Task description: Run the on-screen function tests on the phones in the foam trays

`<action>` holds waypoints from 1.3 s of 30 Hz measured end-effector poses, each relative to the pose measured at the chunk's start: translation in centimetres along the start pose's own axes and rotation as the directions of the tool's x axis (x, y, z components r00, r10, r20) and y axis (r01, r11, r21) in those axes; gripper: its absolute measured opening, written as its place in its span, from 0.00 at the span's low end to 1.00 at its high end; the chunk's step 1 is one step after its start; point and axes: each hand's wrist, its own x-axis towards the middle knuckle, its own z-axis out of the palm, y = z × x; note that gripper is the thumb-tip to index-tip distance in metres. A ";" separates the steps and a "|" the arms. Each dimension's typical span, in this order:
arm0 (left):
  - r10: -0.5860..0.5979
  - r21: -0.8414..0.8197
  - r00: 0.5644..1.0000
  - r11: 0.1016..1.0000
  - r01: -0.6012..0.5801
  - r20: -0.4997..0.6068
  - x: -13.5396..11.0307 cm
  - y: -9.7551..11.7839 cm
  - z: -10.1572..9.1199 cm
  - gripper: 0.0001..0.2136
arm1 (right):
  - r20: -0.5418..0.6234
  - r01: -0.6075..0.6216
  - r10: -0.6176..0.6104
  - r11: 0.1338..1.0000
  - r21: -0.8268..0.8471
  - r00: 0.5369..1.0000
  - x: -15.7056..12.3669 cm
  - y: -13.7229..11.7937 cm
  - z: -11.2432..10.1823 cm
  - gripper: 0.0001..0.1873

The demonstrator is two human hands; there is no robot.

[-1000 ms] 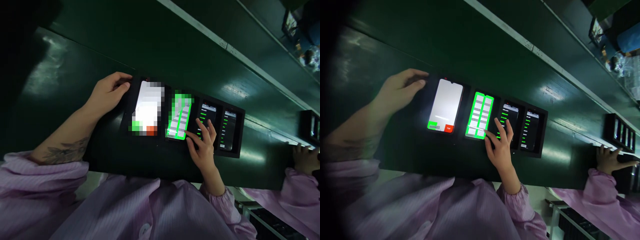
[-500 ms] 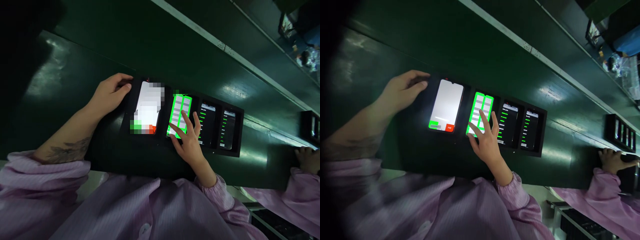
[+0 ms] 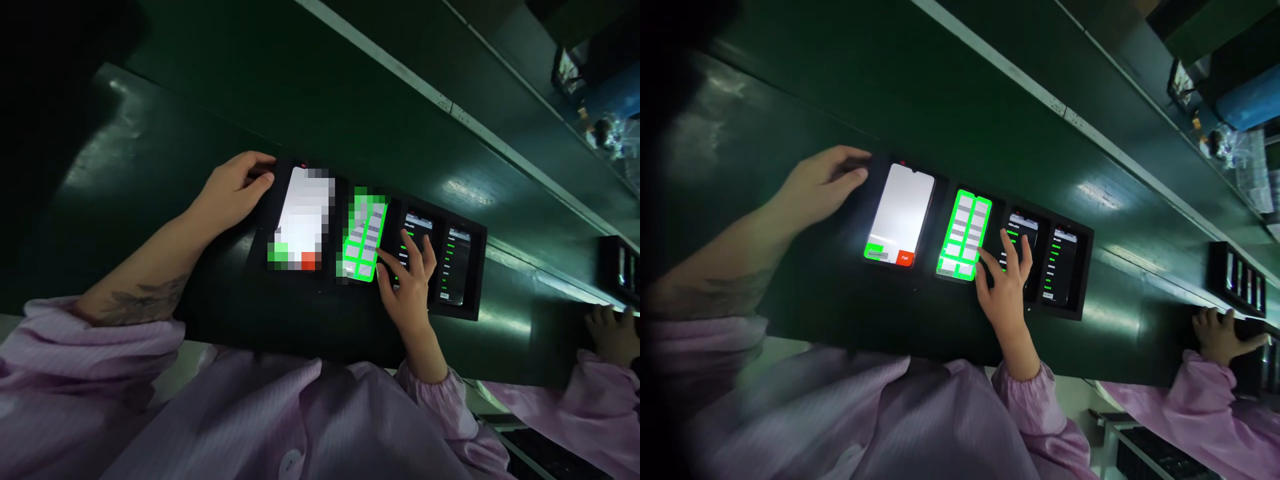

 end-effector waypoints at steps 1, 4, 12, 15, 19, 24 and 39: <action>0.000 0.002 1.000 1.000 0.000 0.004 0.0 0.0 0.0 0.23 | -0.002 0.003 -0.003 1.000 -0.005 1.000 0.0 0.1 -0.1 0.15; 0.002 0.011 1.000 1.000 -0.002 0.006 0.0 0.0 0.0 0.23 | -0.016 0.007 -0.007 1.000 -0.009 1.000 0.1 0.2 0.0 0.14; 0.014 0.029 1.000 0.999 -0.014 0.002 -0.1 0.0 0.0 0.23 | 0.080 0.003 -0.007 0.999 0.044 0.997 1.9 -0.4 1.0 0.15; 0.023 0.029 1.000 0.999 -0.023 0.009 0.0 -0.2 0.0 0.23 | 0.112 0.035 -0.040 0.998 0.050 0.993 2.7 -1.2 1.5 0.16; 0.038 0.018 0.999 0.999 -0.038 0.012 0.0 -0.2 0.0 0.24 | 0.152 0.066 -0.076 0.995 0.070 0.985 3.6 -2.2 2.2 0.17; 0.033 0.014 0.999 0.999 -0.034 0.010 -0.2 -0.1 0.0 0.24 | 0.122 0.058 -0.064 0.997 0.054 0.990 4.7 -2.6 2.9 0.17; -0.022 0.066 0.999 0.998 0.019 0.044 -0.2 0.5 -0.2 0.24 | -0.119 -0.034 0.029 0.999 -0.041 0.992 4.1 1.8 2.3 0.16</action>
